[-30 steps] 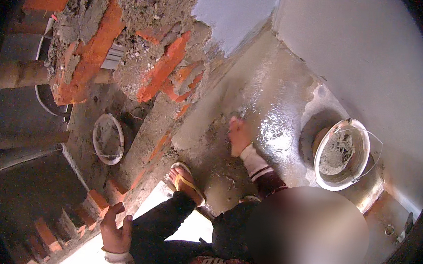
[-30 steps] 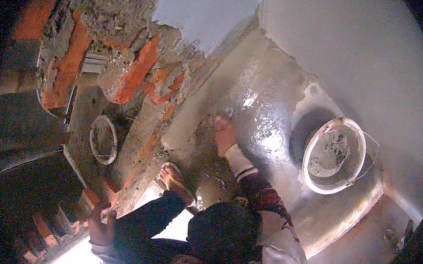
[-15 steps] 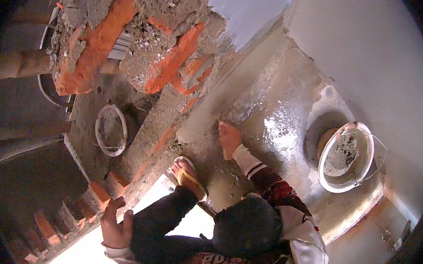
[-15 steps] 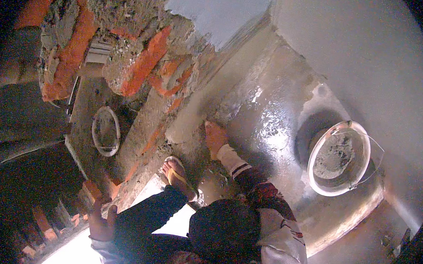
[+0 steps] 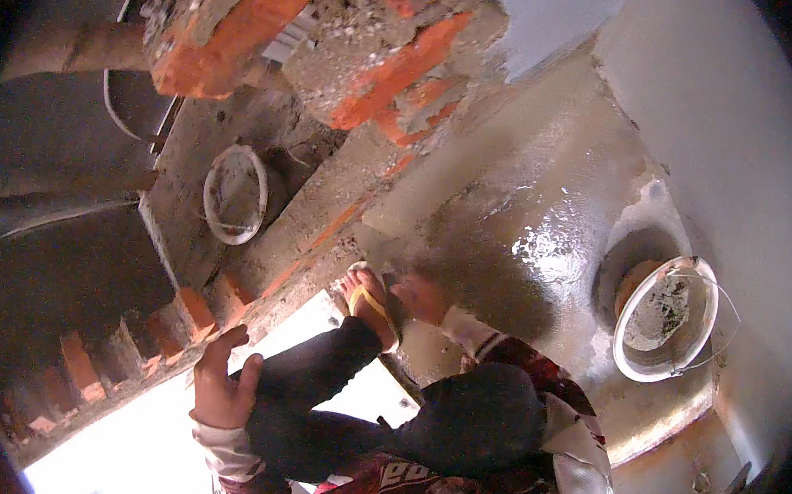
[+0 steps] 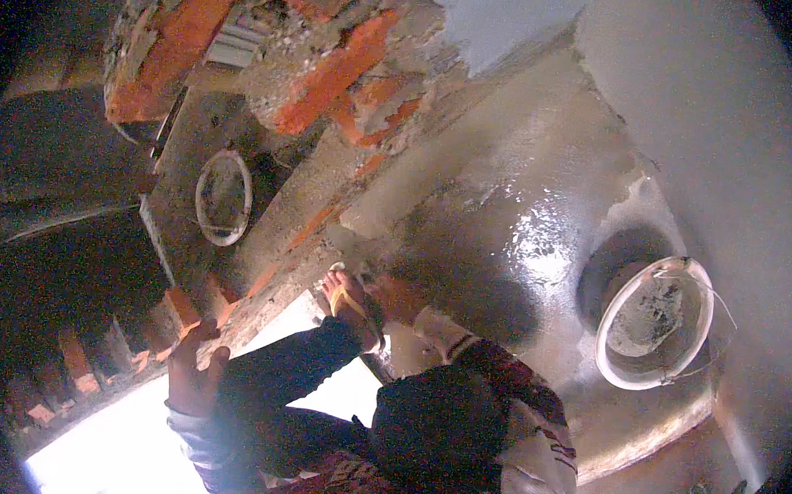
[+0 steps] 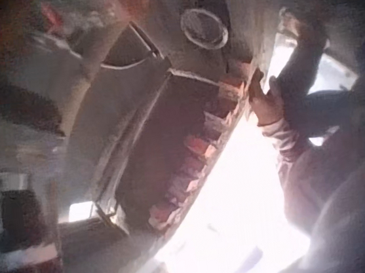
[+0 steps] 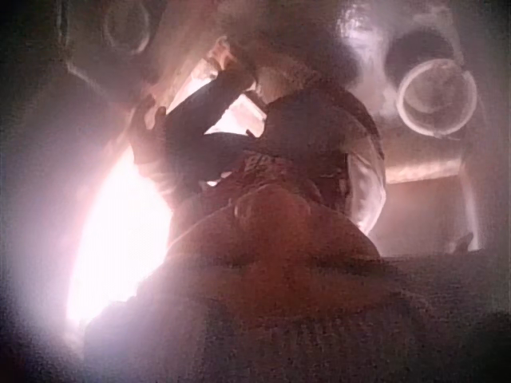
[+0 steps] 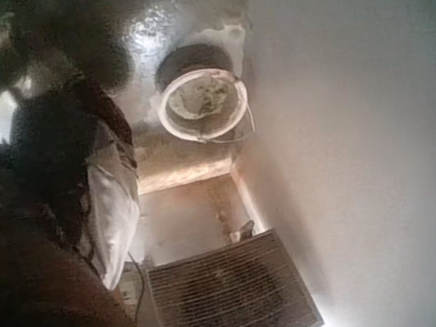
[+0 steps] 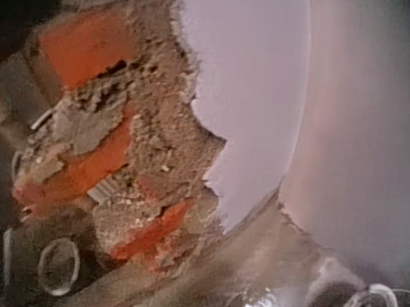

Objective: The person scoops cement from a bucket with a trowel and applies it to a floor area next to a brick wall. They repeatedly smooth the wet cement with the trowel, working along the wall and near a window.

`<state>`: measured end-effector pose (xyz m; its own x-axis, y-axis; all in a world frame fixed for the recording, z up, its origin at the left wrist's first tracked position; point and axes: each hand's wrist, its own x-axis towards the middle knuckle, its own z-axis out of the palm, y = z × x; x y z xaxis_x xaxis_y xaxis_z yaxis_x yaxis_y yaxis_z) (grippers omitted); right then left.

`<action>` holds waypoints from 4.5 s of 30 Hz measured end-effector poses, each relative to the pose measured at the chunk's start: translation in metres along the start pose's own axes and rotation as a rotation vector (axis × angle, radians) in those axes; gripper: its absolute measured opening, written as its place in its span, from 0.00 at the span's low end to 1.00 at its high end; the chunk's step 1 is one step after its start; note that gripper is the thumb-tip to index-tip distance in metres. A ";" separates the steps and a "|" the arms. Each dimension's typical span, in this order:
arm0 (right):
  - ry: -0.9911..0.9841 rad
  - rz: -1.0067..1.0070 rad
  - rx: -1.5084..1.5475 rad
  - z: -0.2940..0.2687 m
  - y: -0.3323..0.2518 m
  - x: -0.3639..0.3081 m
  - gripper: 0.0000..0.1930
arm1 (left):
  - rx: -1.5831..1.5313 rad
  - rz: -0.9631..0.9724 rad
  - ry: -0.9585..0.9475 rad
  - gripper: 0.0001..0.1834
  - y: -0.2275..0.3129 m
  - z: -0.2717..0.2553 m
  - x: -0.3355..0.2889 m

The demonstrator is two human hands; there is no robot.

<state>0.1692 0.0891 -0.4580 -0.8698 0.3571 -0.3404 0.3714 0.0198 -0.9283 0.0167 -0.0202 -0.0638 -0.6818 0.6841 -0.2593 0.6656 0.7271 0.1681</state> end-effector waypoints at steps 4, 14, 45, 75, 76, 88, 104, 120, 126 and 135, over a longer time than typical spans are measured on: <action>0.131 -0.037 -0.024 -0.092 -0.041 -0.051 0.22 | 0.007 0.037 -0.029 0.19 0.004 -0.001 0.002; 1.028 0.062 -0.737 -0.311 -0.114 -0.214 0.17 | -0.224 0.018 -0.176 0.24 0.017 -0.001 0.009; 0.580 0.404 -0.757 -0.330 -0.178 -0.283 0.08 | 0.036 0.238 -0.295 0.34 0.051 0.084 0.047; -0.223 -0.198 -0.427 -0.130 -0.415 -0.102 0.14 | -0.206 0.041 -0.083 0.38 -0.024 0.153 0.037; -0.215 -0.211 -0.381 -0.125 -0.409 -0.098 0.13 | -0.127 0.103 -0.015 0.37 -0.031 0.168 0.035; -0.288 -0.204 -0.512 -0.121 -0.425 -0.009 0.08 | -0.851 -0.374 -0.238 0.47 -0.047 0.074 0.038; -0.022 -0.111 -0.397 -0.126 -0.463 0.076 0.14 | -1.304 -0.840 -0.006 0.11 -0.035 0.030 0.023; -0.364 0.124 -0.440 -0.154 -0.410 0.050 0.09 | -1.451 -1.301 0.750 0.09 0.019 0.017 -0.050; -0.560 0.075 -0.530 -0.149 -0.416 0.058 0.12 | -1.358 -1.593 0.931 0.11 0.053 0.011 -0.119; -0.812 -0.111 -0.643 -0.141 -0.375 0.059 0.22 | -1.155 -1.878 1.120 0.11 0.100 0.045 -0.191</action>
<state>0.0246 0.2344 -0.1090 -0.7781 -0.4083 -0.4774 0.1712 0.5933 -0.7866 0.2272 -0.0814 -0.0405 -0.1880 -0.9078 -0.3749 -0.6167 -0.1880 0.7645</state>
